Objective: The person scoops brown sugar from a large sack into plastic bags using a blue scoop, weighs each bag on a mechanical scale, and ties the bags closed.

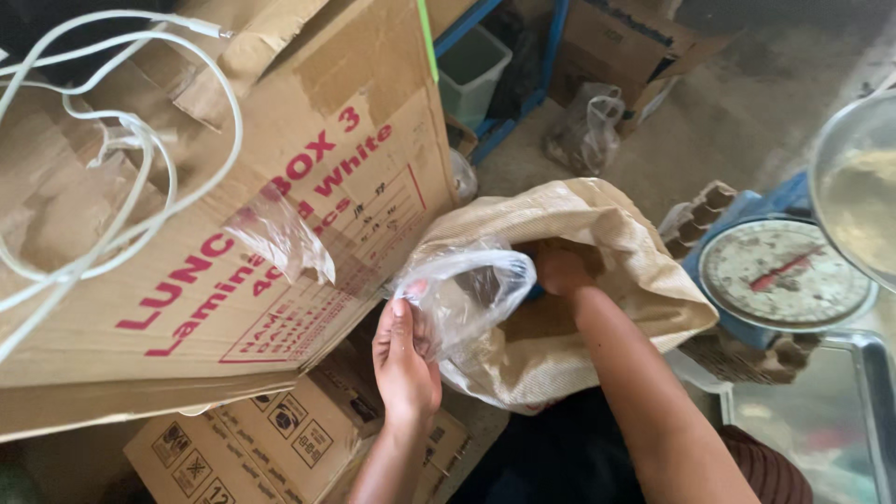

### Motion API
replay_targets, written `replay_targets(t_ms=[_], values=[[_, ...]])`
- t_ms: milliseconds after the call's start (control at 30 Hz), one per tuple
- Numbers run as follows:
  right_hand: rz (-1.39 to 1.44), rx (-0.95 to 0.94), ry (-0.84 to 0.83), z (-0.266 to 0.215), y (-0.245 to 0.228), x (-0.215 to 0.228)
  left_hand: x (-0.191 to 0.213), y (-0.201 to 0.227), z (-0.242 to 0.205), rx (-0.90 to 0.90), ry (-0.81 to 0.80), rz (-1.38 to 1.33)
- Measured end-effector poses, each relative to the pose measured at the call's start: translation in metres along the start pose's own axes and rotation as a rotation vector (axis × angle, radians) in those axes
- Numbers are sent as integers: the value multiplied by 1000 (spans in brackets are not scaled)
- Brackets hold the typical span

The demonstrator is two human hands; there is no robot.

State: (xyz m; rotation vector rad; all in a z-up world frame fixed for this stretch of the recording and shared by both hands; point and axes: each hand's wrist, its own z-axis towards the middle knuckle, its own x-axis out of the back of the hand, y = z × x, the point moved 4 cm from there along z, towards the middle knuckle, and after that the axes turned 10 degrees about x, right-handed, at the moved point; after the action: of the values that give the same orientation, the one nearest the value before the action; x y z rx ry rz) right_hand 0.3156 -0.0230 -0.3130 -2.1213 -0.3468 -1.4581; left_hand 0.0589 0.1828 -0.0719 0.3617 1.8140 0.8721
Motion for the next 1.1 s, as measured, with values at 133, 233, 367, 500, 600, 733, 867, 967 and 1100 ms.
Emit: replay_targets(t_ms=[133, 233, 367, 500, 600, 733, 867, 967, 1100], values=[[-1, 67, -75, 12, -21, 14, 15, -5, 13, 12, 87, -16], [11, 96, -116, 17, -30, 15, 18, -9, 23, 23, 39, -110], [22, 101, -169, 15, -17, 3, 21, -13, 33, 77, 163, -79], [57, 121, -216, 14, -11, -8, 21, -15, 36, 29, 60, -83], [85, 142, -247, 13, -14, -15, 27, -19, 39, 45, 54, -110], [124, 159, -306, 8, -18, -24, 29, -22, 37, 47, 18, -138], [224, 256, -367, 1, -57, -40, 22, -18, 31, 87, 83, -107], [332, 326, -396, 6, -91, -41, 21, -21, 35, 116, 130, -94], [540, 303, -455, -4, -118, -50, 24, -12, 22, 8, -355, -511]])
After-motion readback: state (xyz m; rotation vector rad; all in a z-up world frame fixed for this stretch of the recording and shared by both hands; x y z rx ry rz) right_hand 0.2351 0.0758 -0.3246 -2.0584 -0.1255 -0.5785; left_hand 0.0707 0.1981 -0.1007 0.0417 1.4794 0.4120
